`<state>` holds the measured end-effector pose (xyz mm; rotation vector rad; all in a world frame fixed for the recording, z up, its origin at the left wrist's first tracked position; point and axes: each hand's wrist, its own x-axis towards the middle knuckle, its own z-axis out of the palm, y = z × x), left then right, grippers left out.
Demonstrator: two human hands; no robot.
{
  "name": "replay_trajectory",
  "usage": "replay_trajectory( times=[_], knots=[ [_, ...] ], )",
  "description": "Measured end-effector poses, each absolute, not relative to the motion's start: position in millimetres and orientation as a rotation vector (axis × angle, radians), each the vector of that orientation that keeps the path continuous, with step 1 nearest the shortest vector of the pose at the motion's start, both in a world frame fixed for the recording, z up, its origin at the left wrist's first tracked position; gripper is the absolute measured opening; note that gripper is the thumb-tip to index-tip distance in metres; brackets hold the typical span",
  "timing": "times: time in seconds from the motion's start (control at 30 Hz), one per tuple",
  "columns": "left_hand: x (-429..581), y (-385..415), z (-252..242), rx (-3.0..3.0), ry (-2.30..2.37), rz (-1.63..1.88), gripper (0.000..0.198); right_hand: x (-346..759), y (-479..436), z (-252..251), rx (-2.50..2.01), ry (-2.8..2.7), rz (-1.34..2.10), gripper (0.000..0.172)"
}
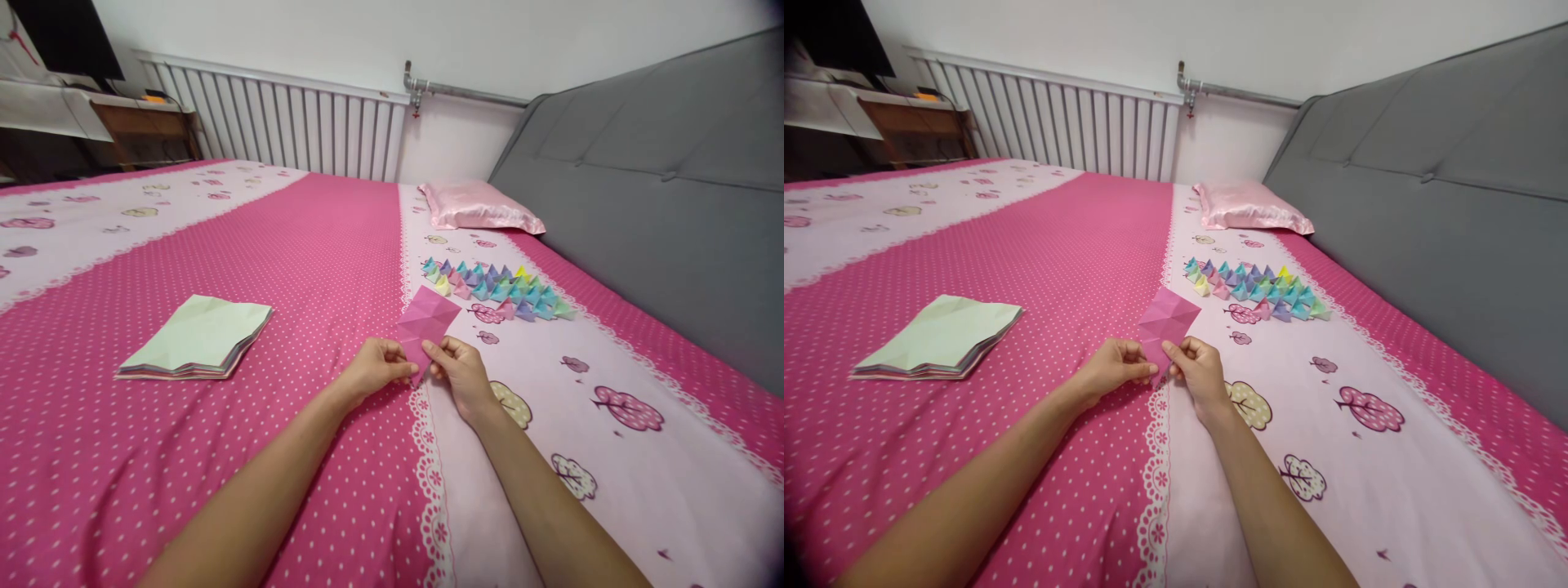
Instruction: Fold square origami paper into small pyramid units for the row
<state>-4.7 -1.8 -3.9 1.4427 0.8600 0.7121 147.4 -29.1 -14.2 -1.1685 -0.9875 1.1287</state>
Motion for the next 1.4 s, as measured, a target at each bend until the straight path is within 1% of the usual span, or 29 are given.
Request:
replay_trajectory(
  times=[0.37,0.47,0.6,0.67,0.77,0.83,0.9,0.97,1.07,1.17,1.27,1.4],
  knots=[
    [-5.7,-0.6,-8.6,1.524,0.786,0.635,0.016,148.3,-27.7,-15.5,-1.154,-0.931,1.095,0.036],
    [-5.2,-1.0,-5.7,1.493,0.796,0.625,0.022,148.8,-26.2,-16.0,-1.146,-0.892,1.086,0.035],
    [-5.7,-1.2,0.9,1.346,0.914,0.756,0.039,148.7,-26.0,-15.4,-1.153,-0.901,1.085,0.034],
    [-6.3,-0.8,4.1,1.256,0.910,0.823,0.043,148.1,-26.8,-14.7,-1.152,-0.926,1.083,0.033],
    [-6.6,-0.1,7.1,1.120,0.814,0.876,0.031,146.8,-28.2,-13.8,-1.154,-0.964,1.087,0.033],
    [-6.3,-0.2,8.7,1.044,0.741,0.859,0.019,145.9,-28.6,-13.4,-1.157,-0.986,1.084,0.032],
    [-6.0,-1.0,10.5,0.995,0.681,0.818,0.014,145.5,-28.7,-12.9,-1.153,-0.998,1.067,0.030],
    [-5.9,-2.5,12.8,0.980,0.618,0.792,0.013,145.8,-28.7,-12.6,-1.132,-1.007,1.034,0.026],
    [-6.6,-4.2,15.3,0.997,0.524,0.785,0.025,147.8,-28.7,-13.4,-1.086,-1.062,0.975,0.026],
    [-7.9,-4.0,14.8,1.027,0.481,0.800,0.033,149.9,-27.5,-15.3,-1.016,-1.096,0.919,0.034],
    [-8.8,-2.4,12.6,1.083,0.517,0.878,0.033,150.2,-25.0,-16.3,-0.983,-1.021,0.869,0.044],
    [-7.7,-0.8,11.7,1.122,0.615,1.017,0.030,148.9,-23.1,-14.7,-0.926,-1.058,0.853,0.071]
  ],
)
